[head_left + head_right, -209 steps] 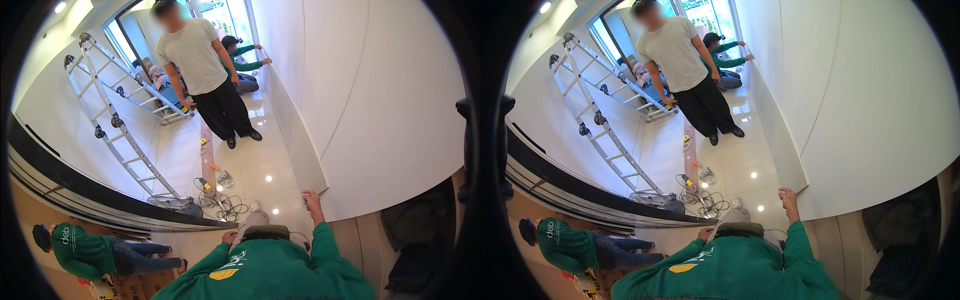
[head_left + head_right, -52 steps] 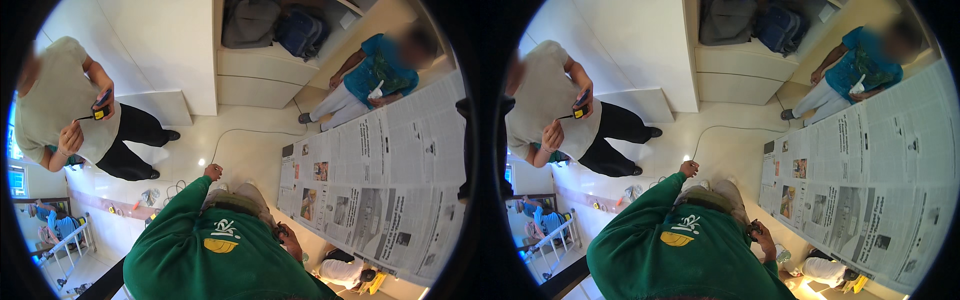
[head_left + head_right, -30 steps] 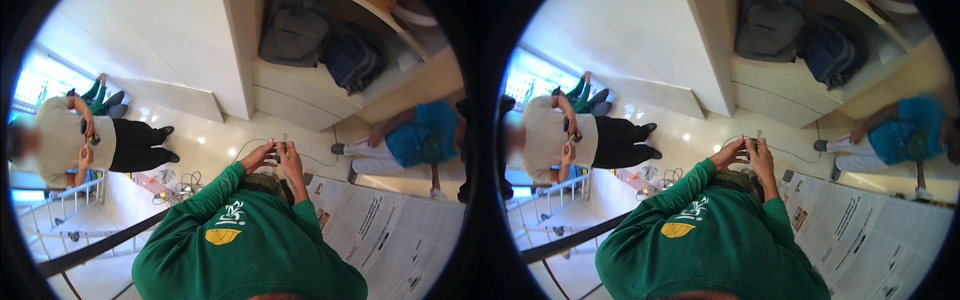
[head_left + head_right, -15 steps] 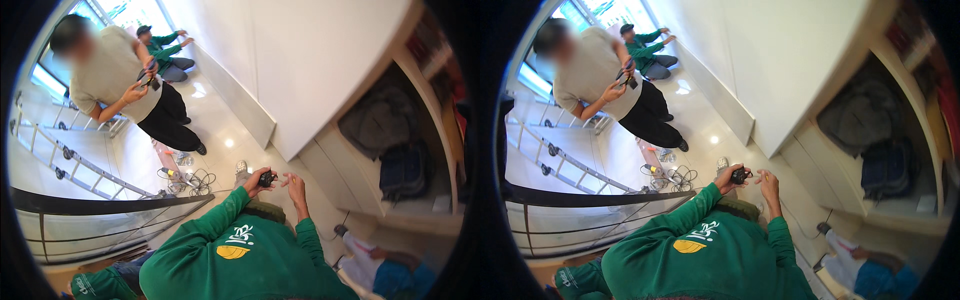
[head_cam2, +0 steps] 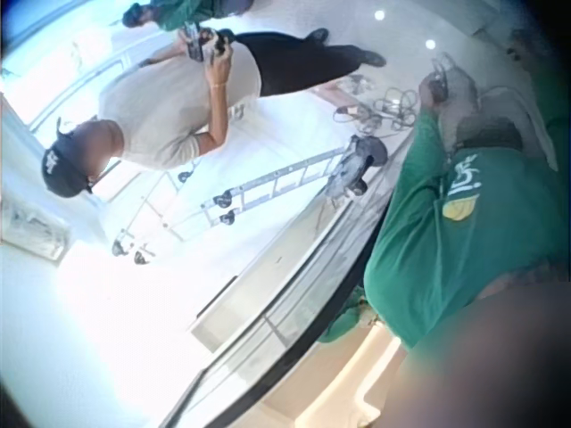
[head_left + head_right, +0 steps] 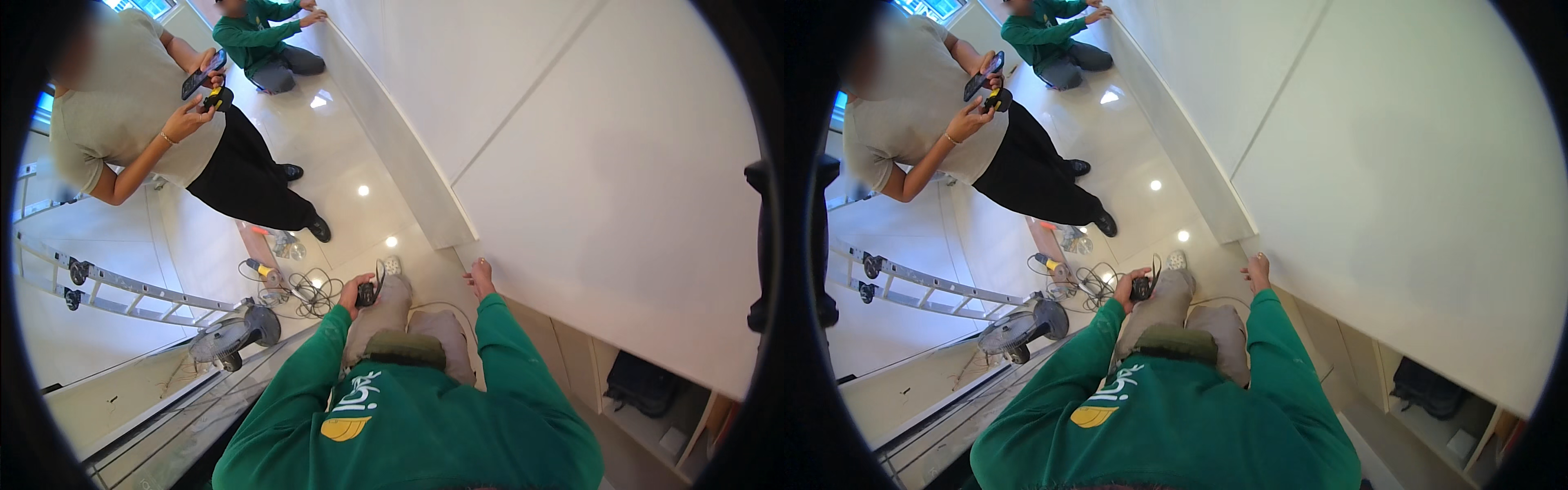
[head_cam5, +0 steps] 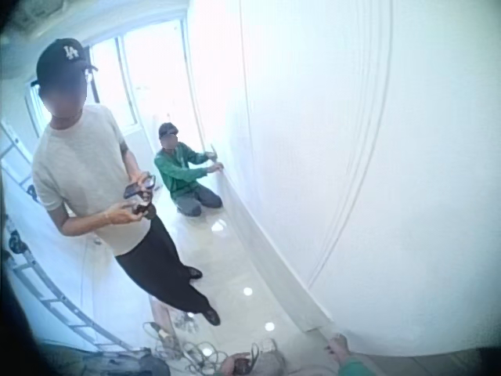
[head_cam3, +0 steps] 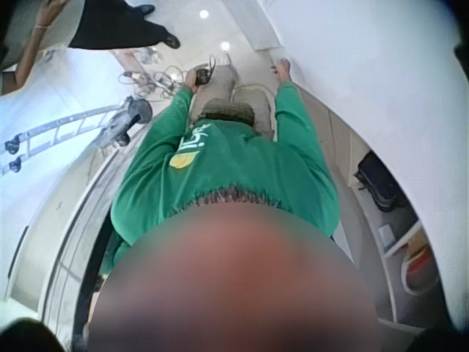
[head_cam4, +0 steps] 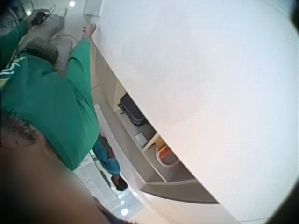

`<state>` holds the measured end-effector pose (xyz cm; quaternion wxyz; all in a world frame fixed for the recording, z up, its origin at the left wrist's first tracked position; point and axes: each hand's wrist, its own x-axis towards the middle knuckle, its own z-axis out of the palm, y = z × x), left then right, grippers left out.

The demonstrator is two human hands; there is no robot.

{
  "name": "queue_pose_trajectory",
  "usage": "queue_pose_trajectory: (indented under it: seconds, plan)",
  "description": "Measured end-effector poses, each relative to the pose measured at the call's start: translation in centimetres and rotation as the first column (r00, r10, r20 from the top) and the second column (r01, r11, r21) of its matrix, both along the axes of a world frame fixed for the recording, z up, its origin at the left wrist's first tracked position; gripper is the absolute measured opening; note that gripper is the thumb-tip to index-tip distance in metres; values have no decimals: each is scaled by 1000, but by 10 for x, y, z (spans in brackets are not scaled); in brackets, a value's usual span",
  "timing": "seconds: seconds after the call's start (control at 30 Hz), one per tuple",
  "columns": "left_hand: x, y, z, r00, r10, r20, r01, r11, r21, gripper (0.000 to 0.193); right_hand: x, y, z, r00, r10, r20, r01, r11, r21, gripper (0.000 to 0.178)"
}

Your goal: The person measures and installs a white drawer into a wall cabinet. They use a tape measure to check dimensions, fit metal drawer slides, and insert the drawer box, then close the cabinet door.

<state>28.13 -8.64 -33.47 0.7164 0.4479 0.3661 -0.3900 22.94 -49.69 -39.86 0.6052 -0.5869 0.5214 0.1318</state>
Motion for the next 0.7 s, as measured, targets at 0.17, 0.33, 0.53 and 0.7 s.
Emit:
queue_pose_trajectory:
  seconds: [0.17, 0.33, 0.53, 0.7]
  plan:
    - [28, 9, 3, 982, -187, 27, 183, 977, 112, 38, 59, -9, -32, 997, -8, -82, 8, 1000, -1, 58]
    - [39, -15, 1, 962, -272, -2, 267, 942, 204, 36, 77, 5, -42, 986, -162, -40, 164, 986, 41, 51]
    - [35, -66, 6, 962, -271, 44, 253, 937, 240, 31, 79, 7, -49, 973, -228, -47, 230, 973, 38, 33]
    - [28, -95, -4, 922, -386, 7, 370, 888, 273, 32, 81, -13, -65, 926, -347, -151, 371, 912, 178, 29]
